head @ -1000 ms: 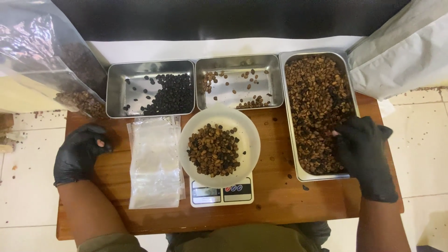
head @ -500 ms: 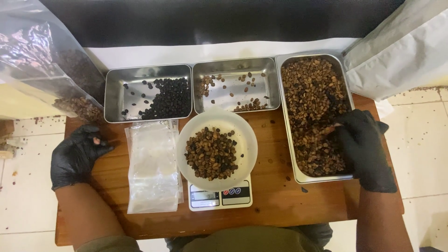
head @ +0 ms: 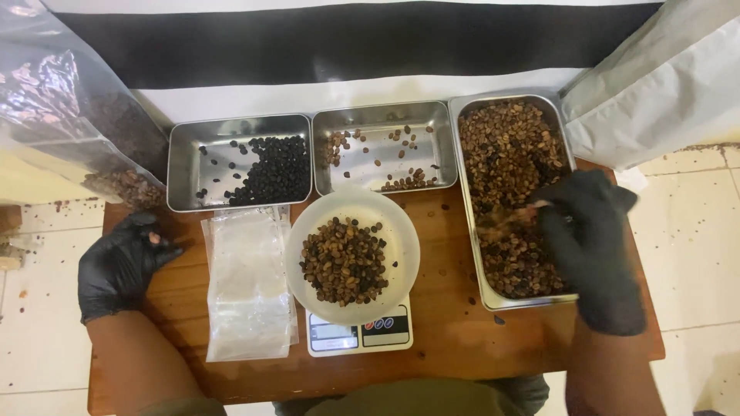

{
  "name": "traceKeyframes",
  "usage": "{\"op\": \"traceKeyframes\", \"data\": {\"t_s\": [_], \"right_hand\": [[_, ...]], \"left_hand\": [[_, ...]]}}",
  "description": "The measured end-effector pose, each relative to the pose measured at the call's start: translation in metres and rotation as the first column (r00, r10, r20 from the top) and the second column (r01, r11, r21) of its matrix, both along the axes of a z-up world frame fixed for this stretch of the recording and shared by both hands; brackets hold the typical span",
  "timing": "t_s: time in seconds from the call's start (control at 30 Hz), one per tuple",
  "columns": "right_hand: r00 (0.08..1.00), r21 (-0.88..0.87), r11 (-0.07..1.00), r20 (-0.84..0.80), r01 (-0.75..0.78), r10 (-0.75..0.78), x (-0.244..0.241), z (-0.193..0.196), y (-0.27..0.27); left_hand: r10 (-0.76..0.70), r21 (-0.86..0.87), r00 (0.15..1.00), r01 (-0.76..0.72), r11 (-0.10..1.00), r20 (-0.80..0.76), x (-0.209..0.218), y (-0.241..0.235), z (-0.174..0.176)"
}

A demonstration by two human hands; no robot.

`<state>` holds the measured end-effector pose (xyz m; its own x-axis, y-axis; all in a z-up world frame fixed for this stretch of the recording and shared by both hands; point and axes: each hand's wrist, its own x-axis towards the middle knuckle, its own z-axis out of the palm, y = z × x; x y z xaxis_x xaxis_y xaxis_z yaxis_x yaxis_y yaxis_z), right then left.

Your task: Portioning roasted coffee beans into small plastic bags using a spoon and a digital scale for precise measurement.

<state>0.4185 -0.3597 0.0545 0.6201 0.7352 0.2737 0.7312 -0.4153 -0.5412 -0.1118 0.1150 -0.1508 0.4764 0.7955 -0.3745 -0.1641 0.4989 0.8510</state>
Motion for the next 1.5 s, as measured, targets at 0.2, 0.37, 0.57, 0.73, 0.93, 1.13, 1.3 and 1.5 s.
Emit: {"op": "traceKeyframes", "data": {"t_s": [0.2,0.37,0.57,0.73,0.93,1.13,1.3,1.5], "right_hand": [[0.874,0.203,0.852,0.185,-0.482,0.45,-0.071,0.031,0.074],[0.847,0.063,0.88,0.312,-0.47,0.43,-0.057,0.009,0.061],[0.809,-0.215,0.97,0.587,0.112,0.037,0.035,-0.033,-0.008],[0.833,-0.387,0.917,0.535,0.094,0.141,0.063,-0.047,-0.023],[0.956,-0.353,0.935,0.267,-0.023,0.124,0.06,-0.055,-0.013],[0.982,-0.27,0.955,0.11,-0.119,0.154,0.058,-0.057,-0.013],[0.981,-0.224,0.962,0.071,-0.158,0.178,0.064,-0.064,-0.018],[0.993,-0.177,0.977,-0.014,-0.119,0.119,0.067,-0.062,-0.026]], "left_hand": [[-0.196,0.086,0.967,0.184,0.979,0.163,0.0,-0.003,0.004],[0.041,-0.104,0.986,-0.024,0.994,0.16,0.014,-0.014,0.021],[-0.031,-0.105,0.946,0.068,0.992,0.324,-0.008,0.002,-0.008],[0.082,-0.127,0.994,-0.072,0.989,0.076,0.021,-0.02,0.034],[-0.071,0.334,0.817,0.312,0.89,-0.572,0.003,0.002,0.004],[-0.084,0.407,0.653,0.563,0.719,-0.753,0.009,-0.005,0.01],[0.491,0.025,0.112,0.983,-0.179,-0.864,-0.045,0.043,-0.053],[0.259,0.214,0.144,0.939,0.268,-0.955,-0.007,0.013,-0.008]]}}
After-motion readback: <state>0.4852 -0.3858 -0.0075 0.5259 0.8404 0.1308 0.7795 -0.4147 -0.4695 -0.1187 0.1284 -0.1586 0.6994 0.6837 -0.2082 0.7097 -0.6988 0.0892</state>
